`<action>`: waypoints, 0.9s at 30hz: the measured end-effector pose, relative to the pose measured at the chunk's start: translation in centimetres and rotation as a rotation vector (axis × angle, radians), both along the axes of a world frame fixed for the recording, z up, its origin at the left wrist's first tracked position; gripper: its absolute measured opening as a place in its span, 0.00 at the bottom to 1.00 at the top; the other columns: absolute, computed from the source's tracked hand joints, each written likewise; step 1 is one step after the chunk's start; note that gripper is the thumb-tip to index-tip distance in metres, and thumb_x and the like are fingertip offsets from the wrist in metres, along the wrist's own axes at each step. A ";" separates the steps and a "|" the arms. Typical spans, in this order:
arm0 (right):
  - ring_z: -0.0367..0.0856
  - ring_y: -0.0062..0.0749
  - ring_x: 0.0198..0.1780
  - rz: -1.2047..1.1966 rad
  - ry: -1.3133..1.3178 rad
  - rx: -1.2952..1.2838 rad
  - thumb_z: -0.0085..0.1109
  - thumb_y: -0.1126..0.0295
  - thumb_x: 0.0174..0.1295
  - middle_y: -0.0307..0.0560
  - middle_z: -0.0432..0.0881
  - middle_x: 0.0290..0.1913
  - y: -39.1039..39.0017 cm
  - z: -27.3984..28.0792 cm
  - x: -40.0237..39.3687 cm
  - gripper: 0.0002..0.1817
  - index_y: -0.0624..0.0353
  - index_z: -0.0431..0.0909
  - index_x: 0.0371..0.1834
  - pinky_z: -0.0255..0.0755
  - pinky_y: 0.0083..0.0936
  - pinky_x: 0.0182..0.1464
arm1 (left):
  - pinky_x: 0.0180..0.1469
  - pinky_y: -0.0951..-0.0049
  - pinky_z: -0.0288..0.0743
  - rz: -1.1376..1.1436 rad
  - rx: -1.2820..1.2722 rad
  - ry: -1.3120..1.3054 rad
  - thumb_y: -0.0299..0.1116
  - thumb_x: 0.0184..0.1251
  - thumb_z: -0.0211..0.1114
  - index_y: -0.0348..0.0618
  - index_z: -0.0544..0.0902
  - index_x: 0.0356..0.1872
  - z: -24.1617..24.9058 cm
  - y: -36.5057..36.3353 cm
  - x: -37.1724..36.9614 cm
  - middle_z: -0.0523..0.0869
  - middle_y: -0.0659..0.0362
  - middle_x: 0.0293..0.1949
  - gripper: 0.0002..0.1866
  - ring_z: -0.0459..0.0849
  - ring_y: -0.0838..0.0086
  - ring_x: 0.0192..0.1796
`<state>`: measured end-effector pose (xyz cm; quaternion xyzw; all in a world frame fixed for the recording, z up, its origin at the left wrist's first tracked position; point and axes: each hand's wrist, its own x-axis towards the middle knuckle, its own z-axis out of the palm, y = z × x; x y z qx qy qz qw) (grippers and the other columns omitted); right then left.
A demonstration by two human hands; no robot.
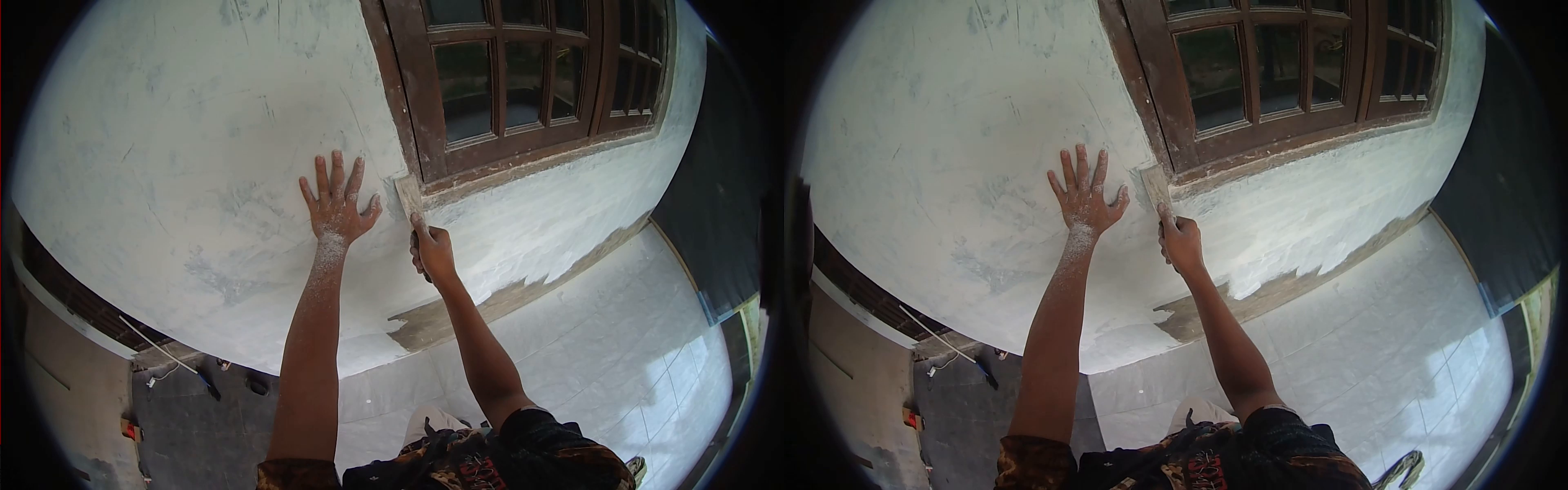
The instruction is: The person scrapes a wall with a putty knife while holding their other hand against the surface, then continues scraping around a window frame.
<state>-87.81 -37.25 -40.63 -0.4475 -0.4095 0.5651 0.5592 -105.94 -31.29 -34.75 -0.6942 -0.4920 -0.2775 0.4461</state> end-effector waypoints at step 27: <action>0.60 0.18 0.08 -0.120 -0.152 0.127 0.53 0.44 0.68 0.34 0.62 0.09 1.5 -2.1 0.4 0.31 0.55 0.65 0.12 0.54 0.20 0.09 | 0.71 0.31 0.31 -0.003 -0.011 -0.012 0.55 0.54 0.64 0.60 0.61 0.73 -0.1 -0.2 0.0 0.47 0.52 0.77 0.43 0.38 0.51 0.79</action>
